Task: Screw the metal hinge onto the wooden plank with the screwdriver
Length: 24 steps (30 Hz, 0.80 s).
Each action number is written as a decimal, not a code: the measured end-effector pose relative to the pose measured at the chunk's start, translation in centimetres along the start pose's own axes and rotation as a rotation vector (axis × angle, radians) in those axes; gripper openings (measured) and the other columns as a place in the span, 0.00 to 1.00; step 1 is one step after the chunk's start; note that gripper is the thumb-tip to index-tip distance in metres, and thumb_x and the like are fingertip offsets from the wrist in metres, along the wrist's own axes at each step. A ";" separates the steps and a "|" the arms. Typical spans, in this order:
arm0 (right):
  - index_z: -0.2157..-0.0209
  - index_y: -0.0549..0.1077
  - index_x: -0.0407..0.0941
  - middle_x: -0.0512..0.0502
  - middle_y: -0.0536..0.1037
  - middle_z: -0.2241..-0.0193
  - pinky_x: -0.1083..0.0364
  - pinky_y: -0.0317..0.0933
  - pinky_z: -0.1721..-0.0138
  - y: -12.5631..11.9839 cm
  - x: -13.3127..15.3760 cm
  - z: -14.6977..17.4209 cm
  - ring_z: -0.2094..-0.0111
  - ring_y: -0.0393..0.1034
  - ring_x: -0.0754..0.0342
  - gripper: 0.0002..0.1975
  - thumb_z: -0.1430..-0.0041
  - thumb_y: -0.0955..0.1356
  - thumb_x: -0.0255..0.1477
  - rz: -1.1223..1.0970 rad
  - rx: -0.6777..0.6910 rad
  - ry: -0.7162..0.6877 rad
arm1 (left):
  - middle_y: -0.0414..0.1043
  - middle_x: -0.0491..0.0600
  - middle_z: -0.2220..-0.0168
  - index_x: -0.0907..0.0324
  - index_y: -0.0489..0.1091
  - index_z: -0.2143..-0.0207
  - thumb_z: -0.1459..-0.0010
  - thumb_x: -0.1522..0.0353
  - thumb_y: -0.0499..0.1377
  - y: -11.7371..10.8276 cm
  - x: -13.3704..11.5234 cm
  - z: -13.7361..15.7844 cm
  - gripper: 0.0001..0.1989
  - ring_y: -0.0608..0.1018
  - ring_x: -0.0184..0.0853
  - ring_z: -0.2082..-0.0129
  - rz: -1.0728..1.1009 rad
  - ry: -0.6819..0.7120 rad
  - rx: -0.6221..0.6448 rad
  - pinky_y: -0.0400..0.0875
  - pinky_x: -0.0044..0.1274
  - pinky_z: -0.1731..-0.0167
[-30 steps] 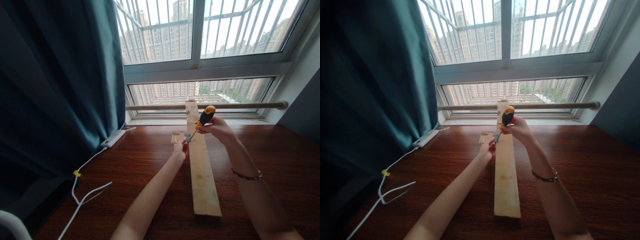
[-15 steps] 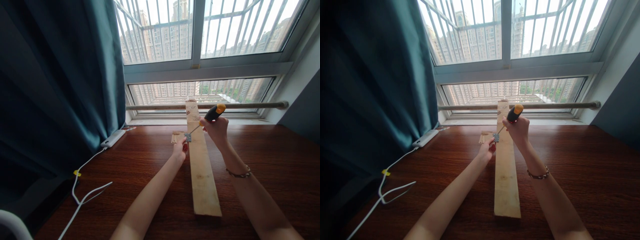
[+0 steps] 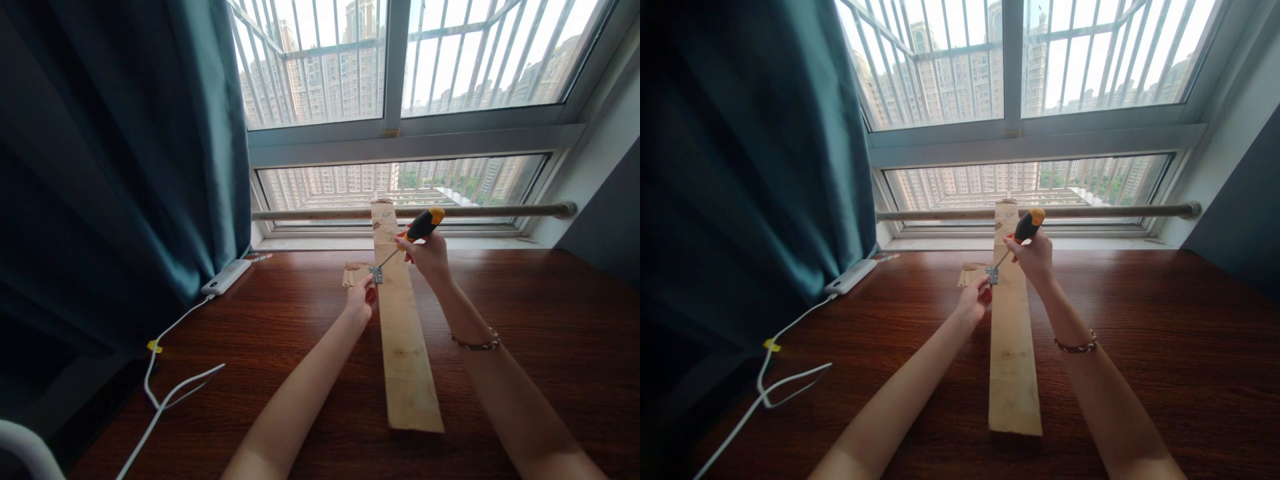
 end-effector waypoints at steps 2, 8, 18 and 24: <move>0.67 0.70 0.40 0.45 0.77 0.71 0.59 0.61 0.85 0.2 -0.1 -0.1 0.86 0.66 0.59 0.20 0.62 0.72 0.38 -0.164 0.120 0.074 | 0.69 0.45 0.81 0.64 0.68 0.73 0.55 0.76 0.61 0.0 0.1 -0.1 0.05 0.68 0.24 0.86 -0.010 -0.004 0.005 0.59 0.16 0.85; 0.71 0.71 0.39 0.44 0.76 0.70 0.53 0.70 0.77 0.1 0.1 0.2 0.79 0.72 0.53 0.22 0.67 0.75 0.38 -0.271 0.230 0.149 | 0.70 0.45 0.80 0.64 0.68 0.71 0.55 0.76 0.61 -0.1 0.1 -0.4 0.06 0.67 0.23 0.86 -0.007 -0.004 -0.001 0.59 0.16 0.85; 0.64 0.66 0.41 0.46 0.74 0.74 0.57 0.61 0.78 -4.3 0.7 -0.1 0.78 0.69 0.55 0.21 0.47 0.63 0.46 0.135 -0.339 -0.161 | 0.69 0.44 0.82 0.64 0.66 0.75 0.54 0.77 0.61 0.0 -0.2 -0.1 0.05 0.67 0.23 0.87 -0.008 -0.013 -0.006 0.59 0.15 0.86; 0.66 0.68 0.41 0.47 0.71 0.79 0.57 0.58 0.76 -13.6 -3.9 -1.4 0.77 0.67 0.53 0.18 0.44 0.60 0.43 0.452 -0.240 0.017 | 0.69 0.44 0.83 0.63 0.67 0.74 0.54 0.78 0.60 0.0 -0.3 -0.3 0.05 0.68 0.24 0.87 -0.028 -0.005 0.008 0.62 0.16 0.86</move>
Point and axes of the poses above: each hand's wrist, its own z-axis away from the middle knuckle, its own y-axis out of the palm, x = y × z, the point moved 5 cm from there along -z, towards the middle knuckle
